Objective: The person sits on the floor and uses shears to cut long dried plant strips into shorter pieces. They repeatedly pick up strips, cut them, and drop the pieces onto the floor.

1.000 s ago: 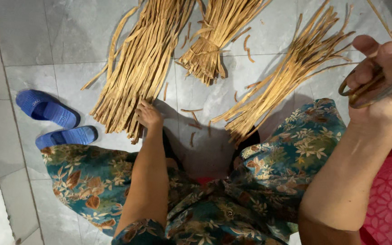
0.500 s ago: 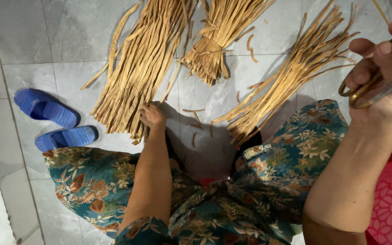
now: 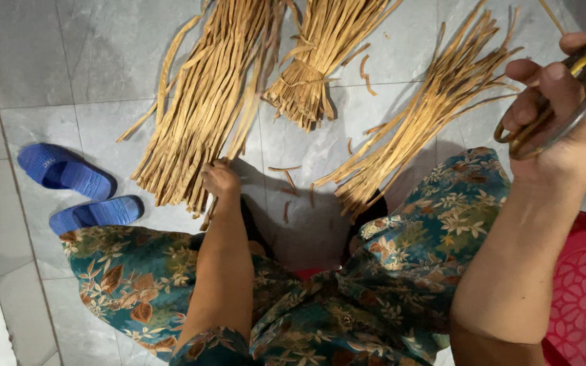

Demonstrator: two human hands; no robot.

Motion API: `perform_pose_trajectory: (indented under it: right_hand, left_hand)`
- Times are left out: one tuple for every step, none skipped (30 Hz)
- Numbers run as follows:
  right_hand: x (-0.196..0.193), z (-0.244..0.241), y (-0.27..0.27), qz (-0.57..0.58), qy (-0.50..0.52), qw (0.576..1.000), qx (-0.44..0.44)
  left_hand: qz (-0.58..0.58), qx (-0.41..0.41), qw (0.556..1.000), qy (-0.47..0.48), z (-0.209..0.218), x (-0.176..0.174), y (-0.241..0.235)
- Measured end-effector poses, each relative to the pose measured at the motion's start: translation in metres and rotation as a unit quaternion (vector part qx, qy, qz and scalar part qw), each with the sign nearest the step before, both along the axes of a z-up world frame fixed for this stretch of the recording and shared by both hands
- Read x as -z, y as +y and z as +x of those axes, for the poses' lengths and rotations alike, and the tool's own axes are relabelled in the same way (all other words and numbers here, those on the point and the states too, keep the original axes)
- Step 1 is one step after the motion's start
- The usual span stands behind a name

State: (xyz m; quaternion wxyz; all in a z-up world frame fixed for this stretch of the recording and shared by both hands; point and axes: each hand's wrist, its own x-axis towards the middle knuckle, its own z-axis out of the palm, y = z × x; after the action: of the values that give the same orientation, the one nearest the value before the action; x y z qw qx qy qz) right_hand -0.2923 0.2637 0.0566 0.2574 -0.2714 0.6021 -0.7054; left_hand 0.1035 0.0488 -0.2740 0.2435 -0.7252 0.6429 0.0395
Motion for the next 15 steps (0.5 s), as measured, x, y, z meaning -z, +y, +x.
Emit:
perform_pose_trajectory:
  right_hand:
    - [-0.001,0.000,-0.001,-0.002,-0.007,1.000,-0.001]
    - [-0.002,0.001,-0.001,-0.002,-0.025,1.000,0.006]
    - [-0.003,0.002,-0.002,-0.004,-0.034,0.999,0.007]
    - [-0.005,0.002,-0.004,-0.007,-0.043,0.999,0.008]
    - [-0.005,0.004,-0.007,-0.013,-0.044,0.999,0.005]
    - [-0.008,0.007,-0.008,-0.017,-0.042,0.999,0.002]
    - [-0.009,0.010,-0.011,-0.020,-0.042,0.999,-0.002]
    - [-0.013,0.013,-0.011,-0.021,-0.039,0.999,-0.007]
    - [-0.014,0.017,-0.013,-0.022,-0.040,0.999,-0.003]
    - [-0.016,0.022,-0.013,-0.020,-0.042,0.999,0.000]
    - [-0.017,0.026,-0.014,-0.019,-0.047,0.999,0.013]
    - [-0.020,0.029,-0.014,-0.021,-0.048,0.998,0.017]
    - [-0.021,0.032,-0.013,-0.021,-0.049,0.998,0.021]
    - [-0.023,0.033,-0.013,-0.024,-0.046,0.999,0.015]
    - [-0.024,0.036,-0.012,-0.025,-0.048,0.998,0.014]
  left_hand:
    - [-0.026,-0.001,0.999,0.037,0.003,0.002,0.002]
    - [-0.053,-0.002,0.996,0.074,0.005,0.005,0.005]
    - [-0.081,-0.005,0.990,0.112,0.004,0.008,0.007]
    - [-0.073,-0.017,0.981,0.178,0.002,0.010,0.009]
    - [-0.069,-0.029,0.967,0.243,-0.001,0.012,0.006]
    - [-0.064,-0.039,0.949,0.307,-0.007,0.012,0.004]
    - [-0.067,-0.061,0.918,0.386,-0.017,0.011,0.003]
    - [-0.070,-0.082,0.880,0.463,-0.030,0.010,0.002]
    - [0.004,-0.211,0.753,0.624,-0.045,0.009,0.004]
    - [0.077,-0.325,0.576,0.746,-0.059,0.007,0.004]
    - [0.141,-0.351,0.523,0.764,-0.068,-0.002,0.000]
    - [0.205,-0.374,0.466,0.775,-0.076,-0.014,-0.006]
    - [0.235,-0.412,0.407,0.781,-0.084,-0.029,-0.011]
    - [0.263,-0.448,0.346,0.781,-0.092,-0.047,-0.016]
    - [0.289,-0.419,0.301,0.807,-0.098,-0.068,-0.021]
